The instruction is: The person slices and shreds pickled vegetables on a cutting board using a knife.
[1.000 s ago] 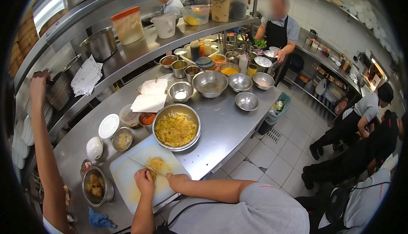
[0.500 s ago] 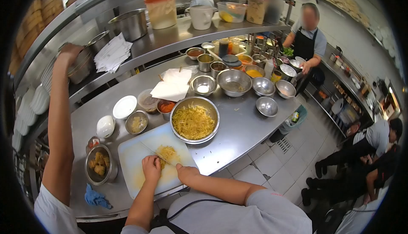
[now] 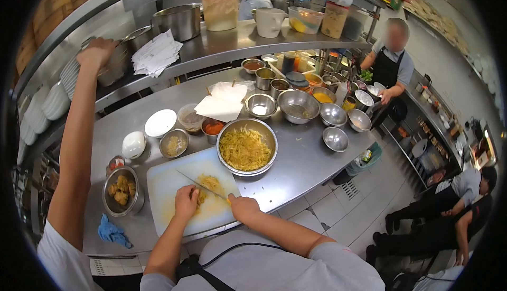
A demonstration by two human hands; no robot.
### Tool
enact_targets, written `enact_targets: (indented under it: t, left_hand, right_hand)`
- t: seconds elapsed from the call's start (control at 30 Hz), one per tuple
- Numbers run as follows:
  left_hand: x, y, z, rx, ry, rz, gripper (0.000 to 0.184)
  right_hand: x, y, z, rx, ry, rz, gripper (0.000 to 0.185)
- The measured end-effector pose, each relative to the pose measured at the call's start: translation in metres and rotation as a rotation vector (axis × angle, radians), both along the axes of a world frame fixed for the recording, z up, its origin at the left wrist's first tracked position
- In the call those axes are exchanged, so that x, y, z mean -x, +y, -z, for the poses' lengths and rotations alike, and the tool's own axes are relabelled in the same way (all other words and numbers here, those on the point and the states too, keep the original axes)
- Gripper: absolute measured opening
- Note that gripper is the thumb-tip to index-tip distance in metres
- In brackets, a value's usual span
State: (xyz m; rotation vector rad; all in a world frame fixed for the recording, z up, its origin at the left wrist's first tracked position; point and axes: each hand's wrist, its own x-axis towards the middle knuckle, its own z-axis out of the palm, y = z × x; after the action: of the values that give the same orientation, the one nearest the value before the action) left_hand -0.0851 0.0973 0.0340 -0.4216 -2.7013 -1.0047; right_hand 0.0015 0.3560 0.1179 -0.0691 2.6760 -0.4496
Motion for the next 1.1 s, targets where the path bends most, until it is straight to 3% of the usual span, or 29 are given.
enact_targets:
  t: [0.07,0.2,0.23,0.5,0.73,0.83,0.93,1.0,1.03,1.1]
  left_hand:
    - [-0.007,0.001,-0.006,-0.047,-0.010,-0.035,0.026]
    - [-0.014,0.003,0.019,0.075,0.250,0.057,0.033]
    - [-0.017,0.007,0.016,0.092,0.227,0.050,0.034]
    - [-0.016,0.006,0.017,0.124,0.188,0.085,0.036]
    - [-0.019,0.009,0.018,0.145,0.192,0.013,0.036]
    - [-0.020,0.012,0.010,0.178,0.169,-0.030,0.035]
    - [-0.007,0.003,0.017,0.095,0.204,-0.030,0.033]
    - [-0.003,-0.002,0.006,-0.011,0.119,-0.041,0.036]
    - [0.000,-0.003,0.011,-0.090,0.077,-0.096,0.038]
    - [0.002,0.003,0.008,-0.262,0.037,-0.172,0.030]
  right_hand:
    - [-0.005,-0.008,0.019,0.033,0.039,-0.001,0.026]
    - [-0.014,-0.018,0.035,0.090,0.007,-0.022,0.030]
    - [-0.014,-0.013,0.033,0.093,0.030,0.052,0.030]
    - [-0.015,-0.017,0.037,-0.016,0.024,-0.055,0.028]
    - [-0.020,-0.001,0.035,0.055,0.065,-0.065,0.031]
    - [-0.019,-0.001,0.047,0.034,0.109,-0.047,0.040]
    - [-0.012,0.004,0.084,-0.029,0.166,-0.141,0.042]
    - [-0.012,0.000,0.050,-0.044,0.113,-0.155,0.041]
    - [-0.012,-0.003,0.035,-0.040,0.094,-0.113,0.031]
    - [-0.008,-0.010,0.017,-0.084,0.083,-0.116,0.032]
